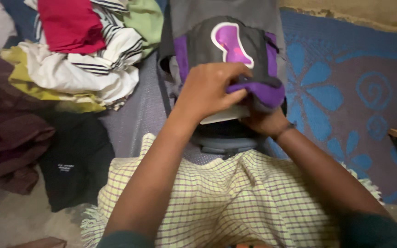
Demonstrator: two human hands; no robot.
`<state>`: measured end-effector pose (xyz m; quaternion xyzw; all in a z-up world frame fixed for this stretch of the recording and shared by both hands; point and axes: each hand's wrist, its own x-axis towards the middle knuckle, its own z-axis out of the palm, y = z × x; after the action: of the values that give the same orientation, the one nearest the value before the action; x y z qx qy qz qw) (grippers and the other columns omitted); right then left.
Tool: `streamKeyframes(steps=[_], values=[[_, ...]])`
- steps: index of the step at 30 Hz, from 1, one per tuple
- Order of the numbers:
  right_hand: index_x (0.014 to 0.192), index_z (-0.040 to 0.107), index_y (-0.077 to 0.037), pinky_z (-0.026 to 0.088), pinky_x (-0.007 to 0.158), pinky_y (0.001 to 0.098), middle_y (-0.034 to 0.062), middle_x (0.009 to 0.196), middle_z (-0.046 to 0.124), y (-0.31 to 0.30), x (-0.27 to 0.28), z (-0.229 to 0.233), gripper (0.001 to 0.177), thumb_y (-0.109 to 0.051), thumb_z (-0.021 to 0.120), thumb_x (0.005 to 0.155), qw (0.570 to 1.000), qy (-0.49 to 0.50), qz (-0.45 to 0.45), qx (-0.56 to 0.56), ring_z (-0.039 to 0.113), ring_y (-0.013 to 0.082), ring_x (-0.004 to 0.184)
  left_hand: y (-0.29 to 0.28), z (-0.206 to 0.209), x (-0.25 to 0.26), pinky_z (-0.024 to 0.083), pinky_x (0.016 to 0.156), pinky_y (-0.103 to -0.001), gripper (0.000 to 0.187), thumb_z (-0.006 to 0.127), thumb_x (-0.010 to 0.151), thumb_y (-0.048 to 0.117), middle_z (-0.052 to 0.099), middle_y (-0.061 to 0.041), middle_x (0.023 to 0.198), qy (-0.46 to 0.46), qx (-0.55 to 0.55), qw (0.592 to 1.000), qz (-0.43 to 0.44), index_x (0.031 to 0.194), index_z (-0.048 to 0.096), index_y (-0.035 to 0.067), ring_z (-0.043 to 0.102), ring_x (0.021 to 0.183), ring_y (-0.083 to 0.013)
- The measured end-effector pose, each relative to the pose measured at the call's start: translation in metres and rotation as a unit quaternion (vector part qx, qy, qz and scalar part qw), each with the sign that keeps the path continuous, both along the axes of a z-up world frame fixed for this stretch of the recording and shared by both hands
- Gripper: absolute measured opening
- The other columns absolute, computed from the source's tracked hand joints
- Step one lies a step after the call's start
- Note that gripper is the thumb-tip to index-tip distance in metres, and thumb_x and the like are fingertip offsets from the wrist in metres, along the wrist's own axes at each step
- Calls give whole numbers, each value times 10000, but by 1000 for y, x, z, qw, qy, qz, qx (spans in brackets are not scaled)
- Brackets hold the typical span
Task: The person sits on a floor mat and opens a backpack, placing folded clothing items including a yellow cloth, a patterned cloth, and a maroon garment into it. They then pick up a pink t-shirt, unfold and refold it on their lap, and place it near the backpack.
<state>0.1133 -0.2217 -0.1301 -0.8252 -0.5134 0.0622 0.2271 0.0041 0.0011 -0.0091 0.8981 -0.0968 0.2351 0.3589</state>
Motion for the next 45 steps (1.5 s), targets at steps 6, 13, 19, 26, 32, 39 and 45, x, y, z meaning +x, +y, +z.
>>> streamKeyframes(steps=[6,13,19,26,32,39,45], values=[[1413,568,-243,451,1129,423,106,1416,624,-31,-24,35,660,-511,689,823,921,148,-91,-349,578,322,1322,-3,-21,2,538,874,-444,725,888,607,487,730,-99,1138,342,121,930,-64,1224,684,166,686,1066,-316],[1223,735,-135,585,953,447,143,1184,772,-45,-18,138,447,-464,685,925,937,83,-197,-278,748,318,1086,-12,-42,7,538,918,-452,802,831,658,591,714,-78,1220,417,168,892,-59,1336,641,206,680,1127,-298],[1537,441,-25,277,1254,555,299,1666,337,-35,-18,103,669,-336,654,983,986,-100,-106,75,295,467,1563,-21,-55,11,548,930,-440,675,796,705,590,738,-45,1215,436,190,875,-89,1276,709,241,688,1140,-276],[1608,194,-78,153,1166,652,318,1649,91,0,-14,-18,976,-619,573,890,976,-112,-77,-170,99,525,1513,-20,-57,10,534,925,-474,527,730,822,586,722,-96,1194,440,167,882,-19,1215,720,235,676,1135,-311],[1618,195,-152,155,1178,647,249,1677,92,-10,-7,-19,957,-613,589,878,971,-81,-85,-206,96,449,1542,2,-43,4,537,852,-485,435,734,841,451,760,-119,1039,274,75,955,89,1195,726,199,707,1017,-337],[1620,185,-178,158,1175,648,230,1683,85,-7,-9,-8,963,-603,612,869,972,-81,-81,-205,100,438,1544,14,-29,-1,544,818,-464,376,748,841,405,773,-90,984,263,17,951,160,1121,738,153,723,969,-323],[1631,150,-202,153,1191,630,223,1686,71,-6,-7,-5,974,-581,627,872,968,-70,-80,-228,90,429,1546,23,-36,2,544,837,-457,388,761,834,403,769,-108,1002,277,29,944,178,1104,737,126,721,977,-329]])
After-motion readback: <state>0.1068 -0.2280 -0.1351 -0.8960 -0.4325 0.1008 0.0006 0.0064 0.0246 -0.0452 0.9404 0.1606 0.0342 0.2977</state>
